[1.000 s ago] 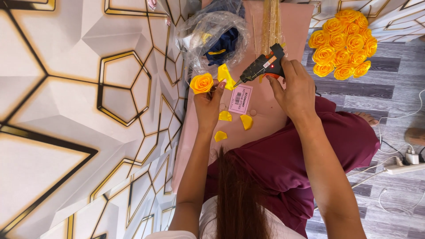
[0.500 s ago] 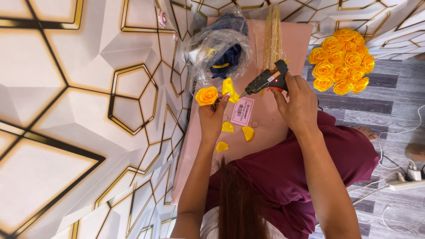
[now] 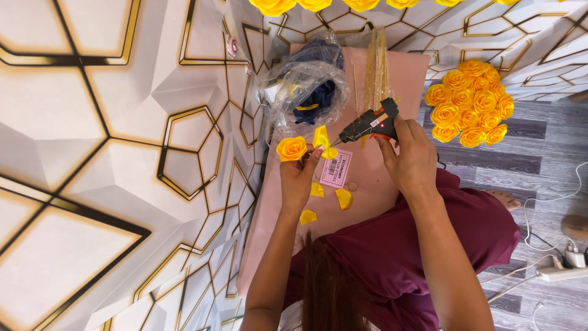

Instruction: The person assembles an artificial yellow rose by applying hot glue to individual petals and attaching them to a central rose base. The person repeatedly picks up petals, applies glue, and presses them onto the flower while seated on the floor.

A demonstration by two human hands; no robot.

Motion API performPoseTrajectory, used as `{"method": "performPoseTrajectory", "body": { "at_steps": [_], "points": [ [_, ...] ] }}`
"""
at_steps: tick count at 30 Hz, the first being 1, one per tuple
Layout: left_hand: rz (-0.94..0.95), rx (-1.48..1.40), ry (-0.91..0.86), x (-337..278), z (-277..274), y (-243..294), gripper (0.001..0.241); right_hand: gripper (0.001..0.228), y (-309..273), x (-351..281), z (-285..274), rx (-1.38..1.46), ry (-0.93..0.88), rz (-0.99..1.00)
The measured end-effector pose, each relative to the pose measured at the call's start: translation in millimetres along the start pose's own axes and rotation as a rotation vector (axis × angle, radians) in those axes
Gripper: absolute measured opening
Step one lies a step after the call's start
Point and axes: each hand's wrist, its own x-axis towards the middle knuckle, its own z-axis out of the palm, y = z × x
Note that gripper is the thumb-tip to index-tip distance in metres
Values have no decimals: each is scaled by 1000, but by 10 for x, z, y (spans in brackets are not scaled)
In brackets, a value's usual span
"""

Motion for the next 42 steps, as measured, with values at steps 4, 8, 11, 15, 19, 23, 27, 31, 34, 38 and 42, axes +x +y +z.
{"method": "performPoseTrajectory", "body": {
  "at_steps": [4, 8, 11, 15, 19, 23, 27, 31, 34, 38, 42],
  "points": [
    [-5, -18, -7, -27, 21, -6, 23, 42, -8, 14, -7, 2, 5, 10],
    [-3, -37, -26, -44, 46, 88, 21, 37, -63, 66, -50, 56, -14, 66],
    [0, -45, -38, -52, 61, 155, 21, 36, -76, 82, -59, 74, -13, 70],
    [-1, -58, -48, -63, 82, 226, 21, 37, -20, 78, -9, 74, 5, 63],
    [-19, -67, -61, -52, 99, 222, 22, 35, -31, 104, -30, 76, 13, 69],
    [-20, -70, -85, -54, 114, 242, 21, 36, 3, 120, -20, 91, 46, 55],
    [-17, -80, -103, -45, 114, 223, 20, 39, 14, 131, -19, 101, 64, 54],
    [-16, -92, -108, -38, 112, 180, 20, 39, -14, 149, -54, 122, 60, 68],
    [-10, -76, -121, -43, 97, 159, 21, 39, -12, 140, -55, 134, 44, 87],
    [-24, -88, -125, -48, 100, 145, 21, 39, -13, 138, -36, 150, 52, 88],
    [-22, -64, -120, -72, 107, 143, 21, 40, -11, 128, -7, 159, 59, 70]
  ]
}}
